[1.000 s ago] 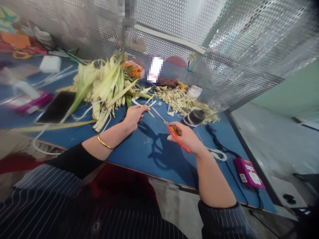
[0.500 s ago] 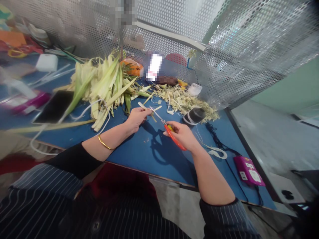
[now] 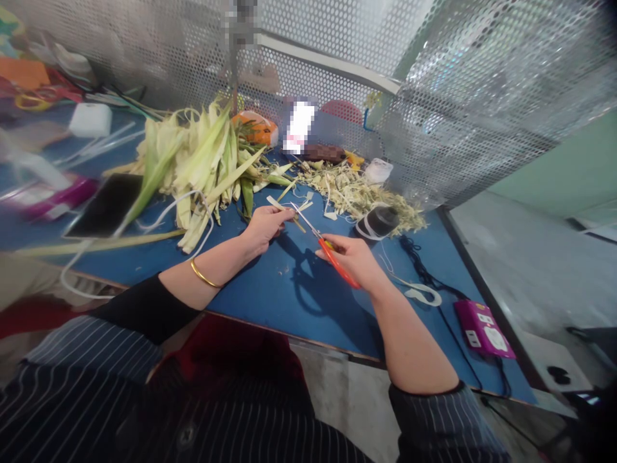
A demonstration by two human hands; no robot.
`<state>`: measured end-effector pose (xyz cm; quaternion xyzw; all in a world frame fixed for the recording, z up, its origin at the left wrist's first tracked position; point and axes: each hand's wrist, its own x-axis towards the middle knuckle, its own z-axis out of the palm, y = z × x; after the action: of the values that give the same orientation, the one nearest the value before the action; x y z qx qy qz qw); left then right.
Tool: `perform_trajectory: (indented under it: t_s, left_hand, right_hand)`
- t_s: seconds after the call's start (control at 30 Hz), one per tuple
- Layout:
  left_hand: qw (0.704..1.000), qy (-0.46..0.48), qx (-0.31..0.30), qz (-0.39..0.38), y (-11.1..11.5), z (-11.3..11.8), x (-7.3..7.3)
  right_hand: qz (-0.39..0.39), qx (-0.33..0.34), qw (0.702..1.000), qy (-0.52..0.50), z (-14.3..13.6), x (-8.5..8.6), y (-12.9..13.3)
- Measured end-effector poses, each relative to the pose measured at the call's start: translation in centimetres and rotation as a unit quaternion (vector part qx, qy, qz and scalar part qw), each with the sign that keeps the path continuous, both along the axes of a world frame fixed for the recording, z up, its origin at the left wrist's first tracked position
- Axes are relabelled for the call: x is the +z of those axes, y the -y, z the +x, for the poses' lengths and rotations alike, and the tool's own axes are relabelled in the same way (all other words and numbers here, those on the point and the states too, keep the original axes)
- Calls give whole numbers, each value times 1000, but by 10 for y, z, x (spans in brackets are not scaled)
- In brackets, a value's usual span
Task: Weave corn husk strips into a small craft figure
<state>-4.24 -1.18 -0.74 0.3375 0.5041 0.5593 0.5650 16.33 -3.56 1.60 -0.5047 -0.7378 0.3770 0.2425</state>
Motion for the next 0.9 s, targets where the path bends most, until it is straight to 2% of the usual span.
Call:
perform_trajectory:
  t_s: [0.17, 0.27, 0.37, 0.43, 0.5, 0.6, 0.67, 0.77, 0.83, 0.9]
  left_hand:
    - [1000, 6, -4, -1, -2, 0, -4]
    - [1000, 21, -2, -7, -3, -1, -2]
    - [997, 67, 12, -37, -1, -6, 7]
    - [991, 109, 31, -73, 1, -14, 18]
    - [987, 146, 36, -64, 3, -23, 30]
    - [984, 147, 100, -10, 6, -37, 46]
    - [982, 141, 129, 7, 7, -44, 51]
    - [980, 151, 131, 0, 7, -50, 52]
    - [979, 169, 115, -14, 7, -51, 52]
    - [977, 184, 103, -21, 8, -52, 52]
  right_hand:
    - [8, -8, 1000, -15, -1, -6, -1]
    - [14, -61, 996, -60, 1, -8, -5]
    - [10, -149, 981, -123, 6, -9, -13]
    - [8, -169, 976, -140, 11, -8, -17]
    - [11, -157, 981, -112, 15, -7, -19]
    - [7, -106, 994, -26, 17, -3, -17]
    - [-17, -53, 998, 11, 17, 0, -14]
    - [-85, 9, 996, 36, 17, 3, -16]
    - [-146, 2, 989, 37, 16, 2, -26]
    - [-173, -68, 982, 36, 12, 2, -40]
